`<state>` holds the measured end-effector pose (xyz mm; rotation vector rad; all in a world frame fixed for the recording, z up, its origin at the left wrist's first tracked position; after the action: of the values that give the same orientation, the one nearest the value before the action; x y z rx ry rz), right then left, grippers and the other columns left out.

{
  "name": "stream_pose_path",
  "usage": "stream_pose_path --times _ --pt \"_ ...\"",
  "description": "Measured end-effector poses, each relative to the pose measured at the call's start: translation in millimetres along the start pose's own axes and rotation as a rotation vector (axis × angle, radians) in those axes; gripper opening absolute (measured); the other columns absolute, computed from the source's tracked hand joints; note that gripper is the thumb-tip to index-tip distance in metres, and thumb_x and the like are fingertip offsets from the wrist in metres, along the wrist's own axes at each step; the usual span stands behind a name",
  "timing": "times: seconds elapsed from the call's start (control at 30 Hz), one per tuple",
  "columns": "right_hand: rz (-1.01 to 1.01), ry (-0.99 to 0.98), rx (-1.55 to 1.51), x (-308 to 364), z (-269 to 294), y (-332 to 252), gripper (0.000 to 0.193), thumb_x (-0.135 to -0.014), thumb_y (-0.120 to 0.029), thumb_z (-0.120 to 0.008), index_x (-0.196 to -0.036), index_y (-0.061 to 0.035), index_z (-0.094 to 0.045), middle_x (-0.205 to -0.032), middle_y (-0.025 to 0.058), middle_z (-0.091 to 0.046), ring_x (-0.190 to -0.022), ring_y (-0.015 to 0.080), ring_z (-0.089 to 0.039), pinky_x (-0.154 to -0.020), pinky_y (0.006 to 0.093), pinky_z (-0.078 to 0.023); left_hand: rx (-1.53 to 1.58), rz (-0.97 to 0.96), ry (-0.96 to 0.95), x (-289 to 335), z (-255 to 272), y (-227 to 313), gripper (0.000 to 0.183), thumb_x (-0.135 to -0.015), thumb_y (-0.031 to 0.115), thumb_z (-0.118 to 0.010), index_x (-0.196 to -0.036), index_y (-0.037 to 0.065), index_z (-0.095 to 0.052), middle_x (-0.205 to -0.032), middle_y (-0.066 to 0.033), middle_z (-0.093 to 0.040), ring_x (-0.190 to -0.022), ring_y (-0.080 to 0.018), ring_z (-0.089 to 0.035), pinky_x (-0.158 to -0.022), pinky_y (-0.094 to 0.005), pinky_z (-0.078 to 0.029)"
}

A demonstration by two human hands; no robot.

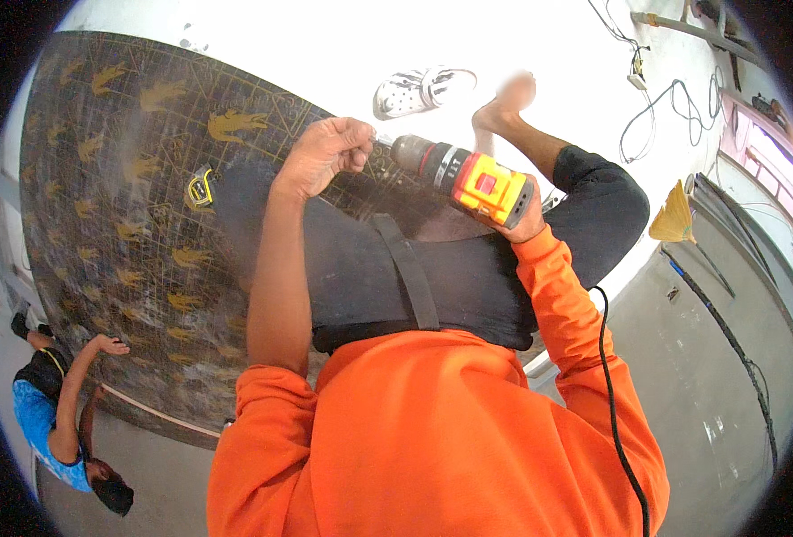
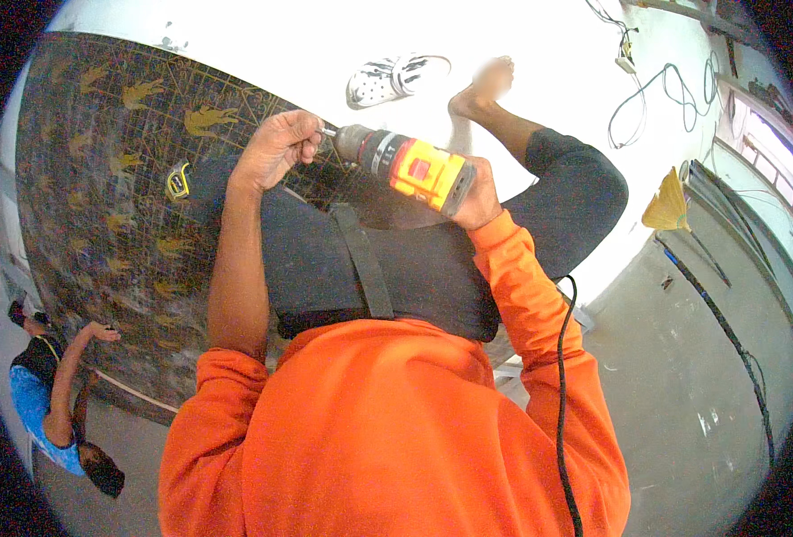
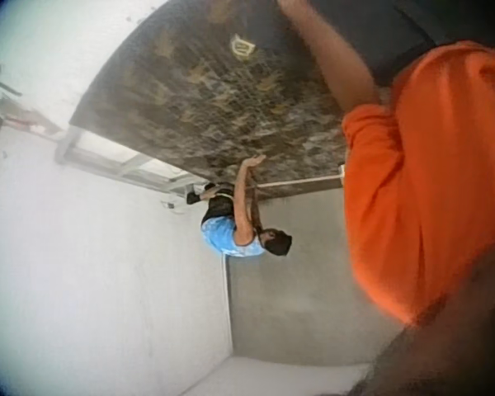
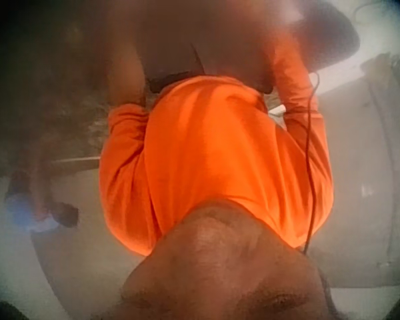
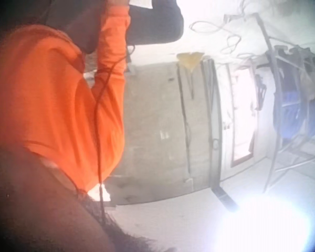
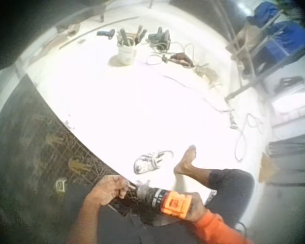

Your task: The person sits on the floor and uses a cordless drill to make holes in a large patterned tile. They repeatedly position the drill, drill into the tile, and adjust their position to reach different spots.

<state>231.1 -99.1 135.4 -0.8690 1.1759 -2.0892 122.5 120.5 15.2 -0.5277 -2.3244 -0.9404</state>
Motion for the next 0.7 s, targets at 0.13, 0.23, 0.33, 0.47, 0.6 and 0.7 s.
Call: stream_pose_path --times 0.13,0.23,0.33,0.47,0.6,0.7 --pt "0.168 -0.151 0.243 6 -1 -8 0.06 -0.063 -0.028 -0.088 -0.114 -0.0043 -0.066 -0.099 0.011 -0.071 -0.085 0.0272 -0.071 -0.075 0.0343 -0.056 0.08 0.111 0.091 -1 -6 -45 0.02 -0.089 0.024 -0.071 -0.095 0.006 -0.065 -0.076 0.0017 -0.062 -0.063 -0.0056 -0.054 -0.056 -0.02 -0.044" --pt "0.209 -0.234 0.239 17 -12 -4 0.063 -0.063 -0.025 -0.086 -0.118 -0.0031 -0.065 -0.111 0.0155 -0.07 -0.097 0.0306 -0.07 -0.085 0.0373 -0.056 0.425 0.133 0.176 -4 -17 -85 0.016 -0.087 0.02 -0.074 -0.097 0.012 -0.064 -0.076 0.0056 -0.059 -0.063 -0.0052 -0.051 -0.057 -0.0197 -0.043" --pt "0.205 -0.253 0.343 23 -22 3 0.059 -0.067 -0.023 -0.083 -0.118 -0.0017 -0.064 -0.111 0.016 -0.07 -0.097 0.0312 -0.07 -0.085 0.0392 -0.056 0.61 0.209 0.245 -10 -22 -117 0.012 -0.09 0.023 -0.07 -0.094 0.013 -0.064 -0.075 0.0065 -0.058 -0.064 -0.0057 -0.053 -0.061 -0.0204 -0.046" --pt "0.185 -0.279 0.385 28 -35 -1 0.063 -0.067 -0.022 -0.079 -0.123 0.0002 -0.059 -0.118 0.0176 -0.066 -0.101 0.0325 -0.068 -0.085 0.0407 -0.055 0.878 0.237 0.415 -11 -40 -155 0.023 -0.097 0.034 -0.059 -0.099 0.012 -0.059 -0.083 -0.0017 -0.058 -0.072 -0.0176 -0.057 -0.07 -0.0344 -0.053" --pt "0.045 -0.352 0.537 36 -75 1 0.07 -0.064 -0.02 -0.078 -0.127 -0.0024 -0.053 -0.113 0.0173 -0.065 -0.095 0.0336 -0.067 -0.082 0.0424 -0.054 0.913 0.239 0.659 -4 -38 -192 0.03 -0.102 0.032 -0.048 -0.118 0.006 -0.051 -0.101 -0.007 -0.059 -0.089 -0.0231 -0.061 -0.075 -0.044 -0.054" --pt "-0.148 -0.418 0.526 43 -87 12 0.07 -0.067 -0.018 -0.075 -0.13 -0.0028 -0.049 -0.11 0.0176 -0.065 -0.095 0.0343 -0.066 -0.079 0.0427 -0.055 0.855 0.336 0.728 -1 -32 -214 0.026 -0.102 0.023 -0.044 -0.118 0.003 -0.05 -0.107 -0.01 -0.061 -0.089 -0.025 -0.064 -0.074 -0.043 -0.055"
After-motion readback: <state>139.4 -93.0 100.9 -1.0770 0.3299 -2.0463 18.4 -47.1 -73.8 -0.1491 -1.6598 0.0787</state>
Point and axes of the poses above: each hand's wrist, its own x-axis away from the middle knuckle, its own z-axis out of the back of the hand, y = z × x, the point moved 8 cm from there along -x, towards the middle knuckle
